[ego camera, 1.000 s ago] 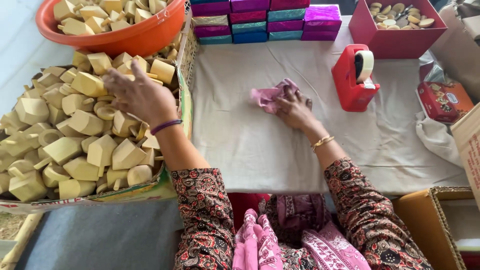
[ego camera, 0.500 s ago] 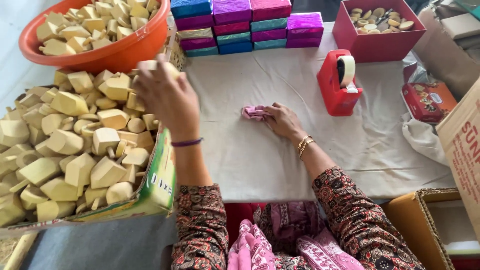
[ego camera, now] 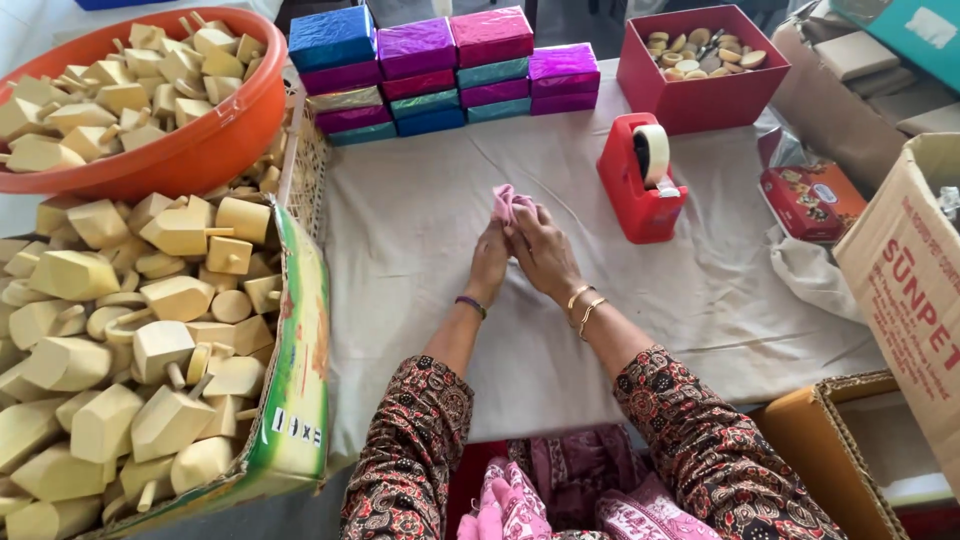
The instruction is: Wrapping a small box in purple paper and then cleaning and polishing wooden spinning tops using a cloth.
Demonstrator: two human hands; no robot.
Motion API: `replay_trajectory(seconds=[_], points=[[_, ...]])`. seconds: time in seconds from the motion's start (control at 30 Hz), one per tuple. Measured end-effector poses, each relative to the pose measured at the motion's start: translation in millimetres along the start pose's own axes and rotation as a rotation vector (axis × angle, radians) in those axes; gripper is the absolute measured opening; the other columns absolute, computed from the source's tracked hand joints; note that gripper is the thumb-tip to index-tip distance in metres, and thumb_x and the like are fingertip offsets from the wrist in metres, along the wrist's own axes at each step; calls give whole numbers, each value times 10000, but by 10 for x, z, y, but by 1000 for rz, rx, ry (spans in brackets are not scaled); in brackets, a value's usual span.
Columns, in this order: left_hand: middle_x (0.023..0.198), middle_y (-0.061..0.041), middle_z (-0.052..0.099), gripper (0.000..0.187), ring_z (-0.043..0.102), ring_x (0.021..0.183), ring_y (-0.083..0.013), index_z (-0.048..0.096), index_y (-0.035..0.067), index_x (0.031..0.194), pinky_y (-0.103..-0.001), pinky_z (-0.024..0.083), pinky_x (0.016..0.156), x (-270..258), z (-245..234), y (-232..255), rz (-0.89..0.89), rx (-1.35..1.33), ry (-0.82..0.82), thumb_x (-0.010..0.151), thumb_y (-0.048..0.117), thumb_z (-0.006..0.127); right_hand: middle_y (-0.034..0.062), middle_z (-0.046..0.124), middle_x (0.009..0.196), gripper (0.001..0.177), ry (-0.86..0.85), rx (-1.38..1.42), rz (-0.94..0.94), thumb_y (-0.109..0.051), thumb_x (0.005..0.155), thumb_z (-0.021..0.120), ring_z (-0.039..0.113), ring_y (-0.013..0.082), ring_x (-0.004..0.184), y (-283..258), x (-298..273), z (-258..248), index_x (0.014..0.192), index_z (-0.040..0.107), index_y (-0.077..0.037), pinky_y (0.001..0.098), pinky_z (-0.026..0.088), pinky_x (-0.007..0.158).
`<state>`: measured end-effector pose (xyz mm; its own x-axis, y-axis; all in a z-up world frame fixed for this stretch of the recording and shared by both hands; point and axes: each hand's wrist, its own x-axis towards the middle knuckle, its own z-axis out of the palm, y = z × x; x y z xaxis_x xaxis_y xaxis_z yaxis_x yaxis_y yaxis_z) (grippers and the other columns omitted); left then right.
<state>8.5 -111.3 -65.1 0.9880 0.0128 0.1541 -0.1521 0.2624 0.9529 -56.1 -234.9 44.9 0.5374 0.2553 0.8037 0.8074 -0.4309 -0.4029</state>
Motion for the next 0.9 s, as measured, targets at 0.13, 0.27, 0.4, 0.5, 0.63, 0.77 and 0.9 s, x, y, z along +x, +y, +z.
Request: replay_trajectory(seconds=[0.13,0.27,0.4,0.5,0.63,0.77,0.9], points=[[919,35,561,477,497,780,-56,637,56,1229,-256,468,679,-225,244,58,65,-23,-29,1156,439,362,258,639,1046,252,1,-73,165,-247,1031,573,626,484,825,166,-10,36,1182,573,-45,536,481,675],[969,18,583,416,605,808,-90,583,46,1208,-282,532,673,-415,497,255,68,-23,46,1087,406,412,208,617,777,299,183,17,385,-330,1072,510,649,406,716,290,-88,59,995,567,-46,483,481,645],[1121,-40,625,381,643,941,-105,585,1,1250,-249,556,786,-521,561,417,358,175,84,1083,340,545,190,578,677,366,319,75,477,-365,1098,466,618,364,600,357,-149,76,977,547,-28,450,444,571],[1136,-68,669,395,663,962,-91,572,7,1299,-227,559,795,-506,534,475,414,113,63,1025,278,656,157,587,679,377,369,144,465,-355,1123,462,606,348,600,341,-137,31,947,530,-28,438,462,585],[978,-59,663,339,615,780,-74,613,13,1230,-226,522,640,-265,305,379,265,-90,106,1009,257,694,165,610,739,311,278,102,422,-298,1102,482,629,333,628,157,-93,-57,958,522,-25,429,470,605],[711,5,567,289,477,521,-69,588,71,1056,-239,379,424,-133,26,342,-69,-213,139,1044,360,574,217,584,1160,164,71,-127,-100,-155,1050,545,640,406,946,-159,-9,-58,1157,557,-31,444,533,769],[732,8,578,274,506,574,-90,596,83,1035,-285,410,475,-75,4,118,-8,-80,201,1064,346,524,210,662,1159,226,-62,-200,-71,-133,1024,563,694,361,825,-334,26,-3,1220,585,-23,410,561,677]])
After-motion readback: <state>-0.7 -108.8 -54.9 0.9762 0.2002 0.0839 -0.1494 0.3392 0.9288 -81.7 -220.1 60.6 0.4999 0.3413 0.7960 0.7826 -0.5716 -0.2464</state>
